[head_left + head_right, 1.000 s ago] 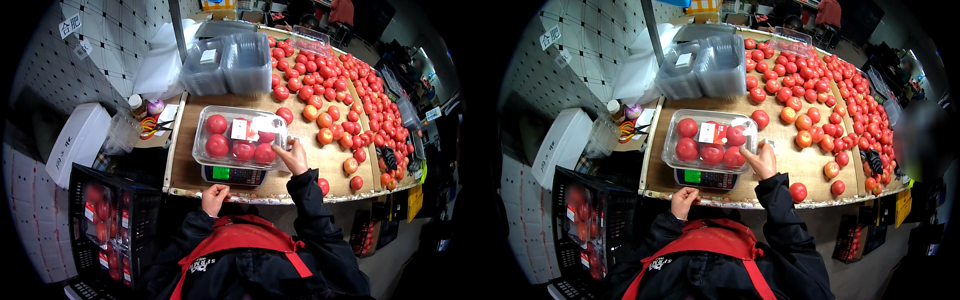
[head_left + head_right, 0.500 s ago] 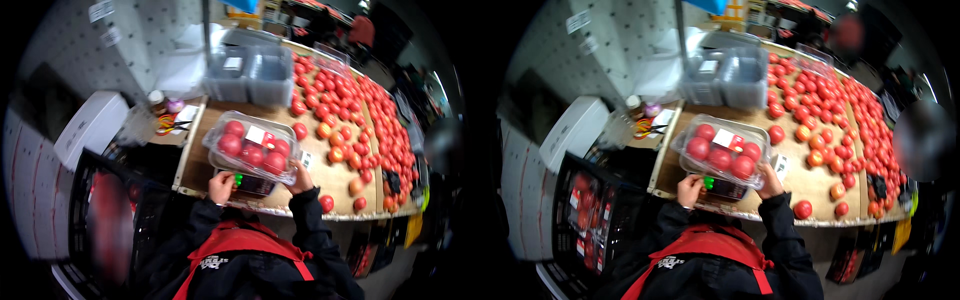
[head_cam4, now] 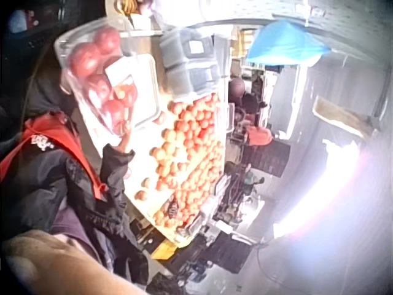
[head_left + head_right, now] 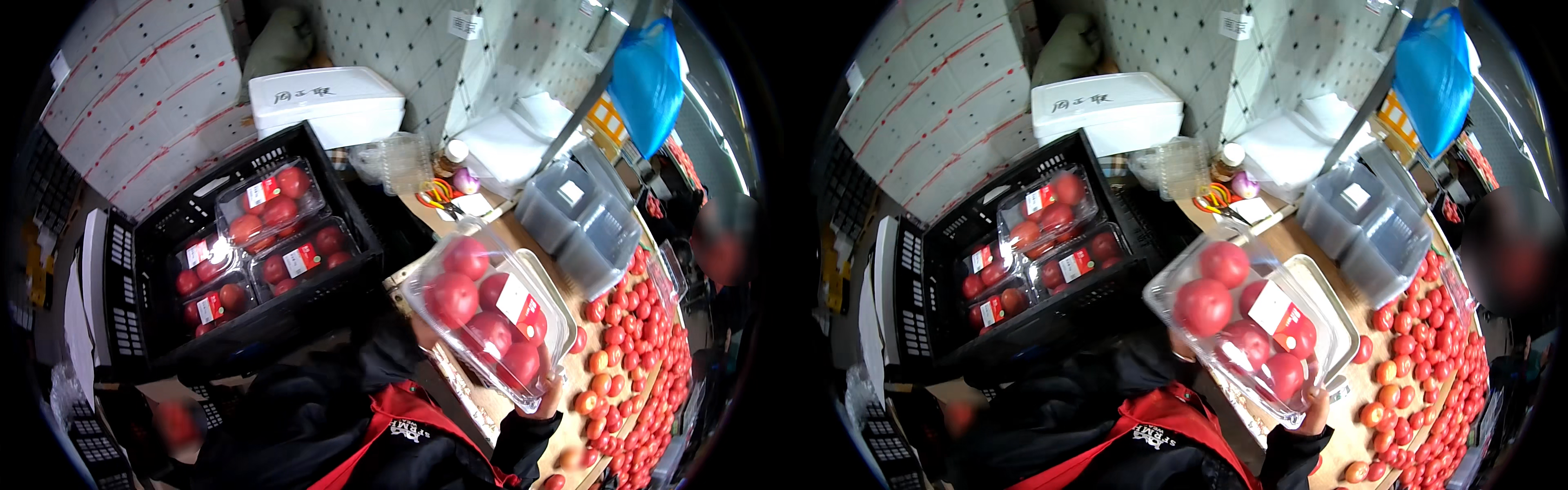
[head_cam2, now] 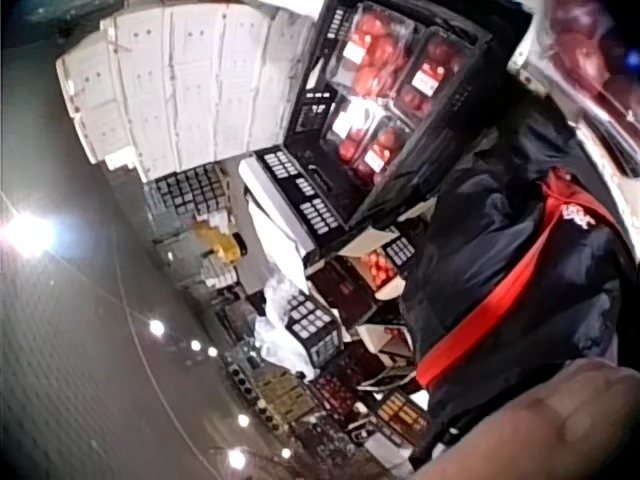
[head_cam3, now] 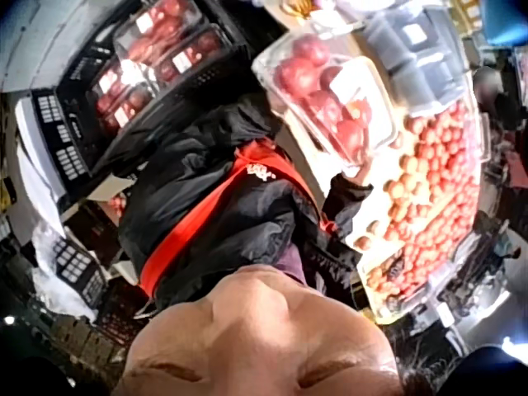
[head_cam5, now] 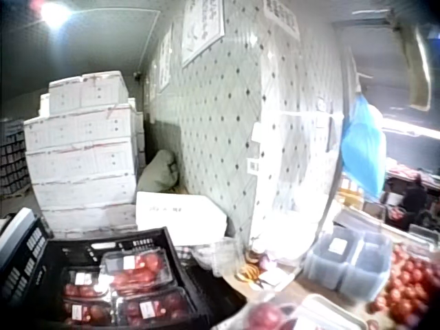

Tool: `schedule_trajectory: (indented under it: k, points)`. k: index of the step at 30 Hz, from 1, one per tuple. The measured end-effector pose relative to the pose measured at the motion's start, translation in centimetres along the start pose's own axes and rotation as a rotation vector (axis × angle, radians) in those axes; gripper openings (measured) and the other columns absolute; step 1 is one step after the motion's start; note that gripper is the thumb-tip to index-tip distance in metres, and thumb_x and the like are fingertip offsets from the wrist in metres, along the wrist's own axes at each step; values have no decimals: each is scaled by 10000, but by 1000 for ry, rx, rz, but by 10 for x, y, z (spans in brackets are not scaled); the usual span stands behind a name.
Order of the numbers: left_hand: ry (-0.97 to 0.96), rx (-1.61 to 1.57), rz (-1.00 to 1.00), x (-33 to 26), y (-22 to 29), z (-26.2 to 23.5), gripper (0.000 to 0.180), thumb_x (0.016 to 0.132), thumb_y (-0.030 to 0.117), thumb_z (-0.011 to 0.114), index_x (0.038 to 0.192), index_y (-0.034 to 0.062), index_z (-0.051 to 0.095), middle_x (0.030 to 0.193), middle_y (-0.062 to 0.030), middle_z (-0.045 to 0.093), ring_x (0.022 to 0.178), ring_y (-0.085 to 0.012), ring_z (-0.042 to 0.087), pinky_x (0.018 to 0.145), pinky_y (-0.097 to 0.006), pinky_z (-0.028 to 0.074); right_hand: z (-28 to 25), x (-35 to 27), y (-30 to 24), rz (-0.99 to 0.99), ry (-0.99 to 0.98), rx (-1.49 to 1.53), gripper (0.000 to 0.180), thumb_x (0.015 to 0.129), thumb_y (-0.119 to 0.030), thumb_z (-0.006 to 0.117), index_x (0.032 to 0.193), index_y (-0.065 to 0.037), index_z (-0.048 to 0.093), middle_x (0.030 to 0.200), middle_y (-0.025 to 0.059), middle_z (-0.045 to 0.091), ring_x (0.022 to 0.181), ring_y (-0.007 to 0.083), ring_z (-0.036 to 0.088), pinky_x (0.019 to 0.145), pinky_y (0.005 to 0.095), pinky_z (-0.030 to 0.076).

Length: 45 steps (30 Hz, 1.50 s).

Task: The person selects red tomatoes from a bulk display, places them into clear plastic containers, weighs the containers on a digital scale, and stacks the filled containers into a black crate. The process is repeated multiple times throughout the clip.

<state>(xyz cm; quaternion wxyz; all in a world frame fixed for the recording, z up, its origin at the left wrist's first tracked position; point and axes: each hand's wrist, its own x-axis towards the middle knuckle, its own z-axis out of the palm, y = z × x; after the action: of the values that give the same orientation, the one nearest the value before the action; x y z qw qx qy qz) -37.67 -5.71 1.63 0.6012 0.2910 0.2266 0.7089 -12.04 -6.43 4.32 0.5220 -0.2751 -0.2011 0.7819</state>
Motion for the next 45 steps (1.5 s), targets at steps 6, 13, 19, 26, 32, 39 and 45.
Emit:
schedule_trajectory:
  k: [6, 13, 19, 26, 32, 39, 45]
  points:
    - [262, -332, -141, -42, 188, -41, 433, 962, 311, 531, 1298, 40, 503, 1177, -114, 601, 1056, -210, 584, 963, -347, 449, 122, 66, 19, 236, -392, -424, 775, 793, -200, 534, 1448, 42, 198, 1306, 236, 479, 1184, 304, 528, 1002, 387, 420]
    - [600, 21, -245, -118, 268, -147, 349, 970, 218, 421, 1224, 6, 530, 1159, -118, 619, 1031, -252, 609, 920, -402, 473, 210, 145, 135, 512, -536, -527, 600, 928, -333, 584, 1372, 10, 371, 1192, 141, 562, 1040, 192, 578, 857, 307, 493]
    - [654, 50, -287, -143, 262, -227, 422, 957, 264, 427, 1301, 27, 488, 1247, -144, 582, 1162, -261, 547, 985, -434, 443, 221, 161, 143, 512, -730, -1066, 560, 927, -401, 555, 1286, 25, 492, 1073, 110, 623, 897, 177, 629, 618, 293, 526]
    - [646, 1445, -156, -162, 268, -355, 366, 865, 266, 616, 1133, 27, 547, 931, -130, 644, 847, -245, 639, 743, -368, 520, 85, 224, -10, -364, -318, -1345, 185, 847, -121, 620, 965, 0, 694, 783, 85, 692, 626, 143, 632, 598, 300, 523]
    - [312, 1669, 167, 68, 247, -140, 405, 799, 105, 682, 1163, -34, 572, 942, -146, 636, 850, -242, 625, 802, -330, 489, -82, 253, -205, -775, 672, -1621, 217, 812, -211, 602, 829, -29, 718, 701, 179, 661, 672, 291, 674, 649, 377, 520]
    - [-262, 1606, 264, 346, 59, -69, 259, 783, 92, 667, 1012, -28, 661, 871, -144, 666, 816, -224, 635, 762, -322, 491, -145, 284, -260, -413, 940, -1885, 304, 731, -281, 673, 709, 21, 642, 720, 229, 646, 727, 349, 669, 628, 463, 533]
    - [-264, 1783, 244, 492, -60, -115, 328, 724, 114, 671, 1037, 15, 674, 889, -157, 645, 828, -304, 632, 770, -378, 507, -92, 276, -260, -360, 729, -2138, 151, 750, -95, 550, 714, -10, 669, 736, 201, 656, 748, 362, 671, 650, 432, 541]
